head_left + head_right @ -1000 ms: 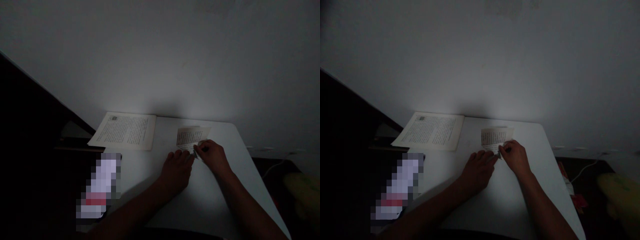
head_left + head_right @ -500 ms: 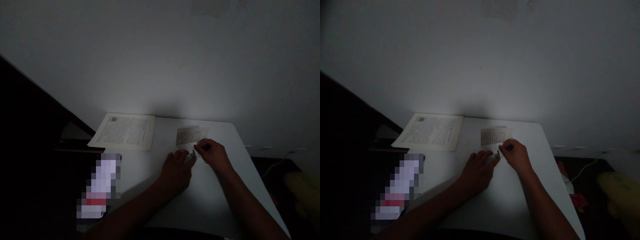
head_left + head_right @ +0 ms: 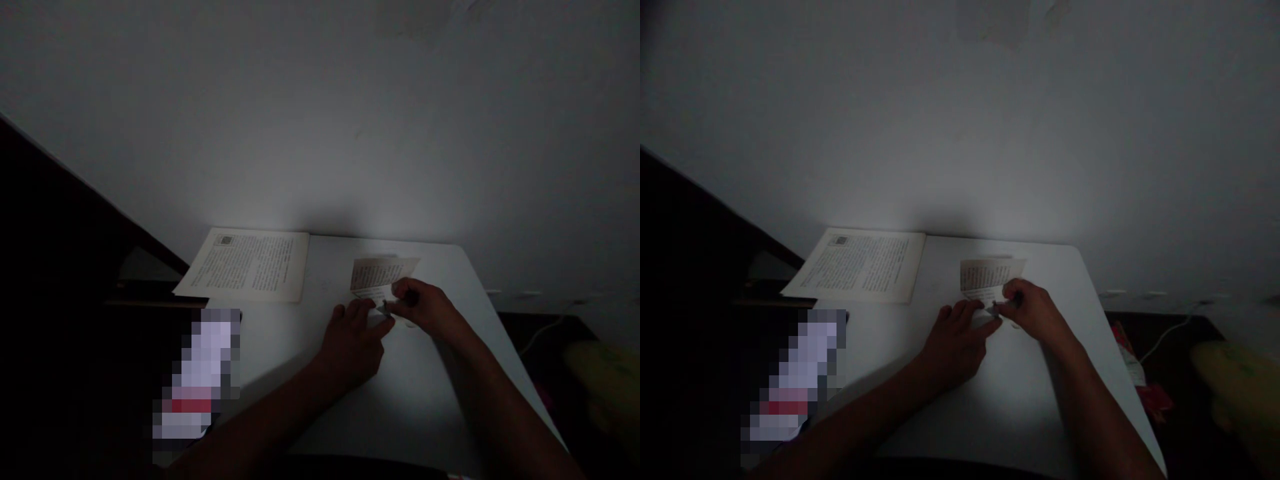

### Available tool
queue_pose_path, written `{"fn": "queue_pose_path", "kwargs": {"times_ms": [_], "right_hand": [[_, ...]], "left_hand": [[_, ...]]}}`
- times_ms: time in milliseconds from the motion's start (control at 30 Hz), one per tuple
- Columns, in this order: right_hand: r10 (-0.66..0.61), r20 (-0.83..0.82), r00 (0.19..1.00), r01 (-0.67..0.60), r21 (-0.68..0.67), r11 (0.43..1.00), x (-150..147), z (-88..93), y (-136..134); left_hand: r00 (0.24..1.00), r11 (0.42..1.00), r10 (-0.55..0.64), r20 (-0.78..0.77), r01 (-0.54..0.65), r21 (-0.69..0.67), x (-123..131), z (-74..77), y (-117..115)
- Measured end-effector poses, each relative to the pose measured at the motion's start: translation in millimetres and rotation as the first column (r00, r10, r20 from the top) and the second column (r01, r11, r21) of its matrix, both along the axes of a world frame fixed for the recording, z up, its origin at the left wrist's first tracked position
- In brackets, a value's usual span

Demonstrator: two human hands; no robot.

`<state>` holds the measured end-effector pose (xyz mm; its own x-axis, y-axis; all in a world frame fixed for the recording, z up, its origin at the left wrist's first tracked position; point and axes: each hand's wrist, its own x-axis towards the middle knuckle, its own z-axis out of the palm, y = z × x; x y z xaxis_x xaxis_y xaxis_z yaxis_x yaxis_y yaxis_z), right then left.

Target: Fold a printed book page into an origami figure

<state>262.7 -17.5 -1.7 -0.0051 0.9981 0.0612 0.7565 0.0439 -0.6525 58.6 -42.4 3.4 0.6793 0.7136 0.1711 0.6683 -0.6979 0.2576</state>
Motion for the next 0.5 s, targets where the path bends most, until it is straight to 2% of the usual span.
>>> {"fn": "queue_pose_path", "kwargs": {"times_ms": [300, 500], "right_hand": [[0.076, 0.101, 0.992, -0.064, -0.12, 0.991, 10, 13.9, -10], [0.11, 0.093, 0.99, -0.093, -0.179, 0.979, 16, 16.2, -15]], "left_hand": [[0.999, 0.998, 0.039, 0.023, -0.038, -0.046, 0, 6.6, 1], [0.999, 0.998, 0.034, 0.03, -0.033, -0.05, -1, 8.0, 2]]}}
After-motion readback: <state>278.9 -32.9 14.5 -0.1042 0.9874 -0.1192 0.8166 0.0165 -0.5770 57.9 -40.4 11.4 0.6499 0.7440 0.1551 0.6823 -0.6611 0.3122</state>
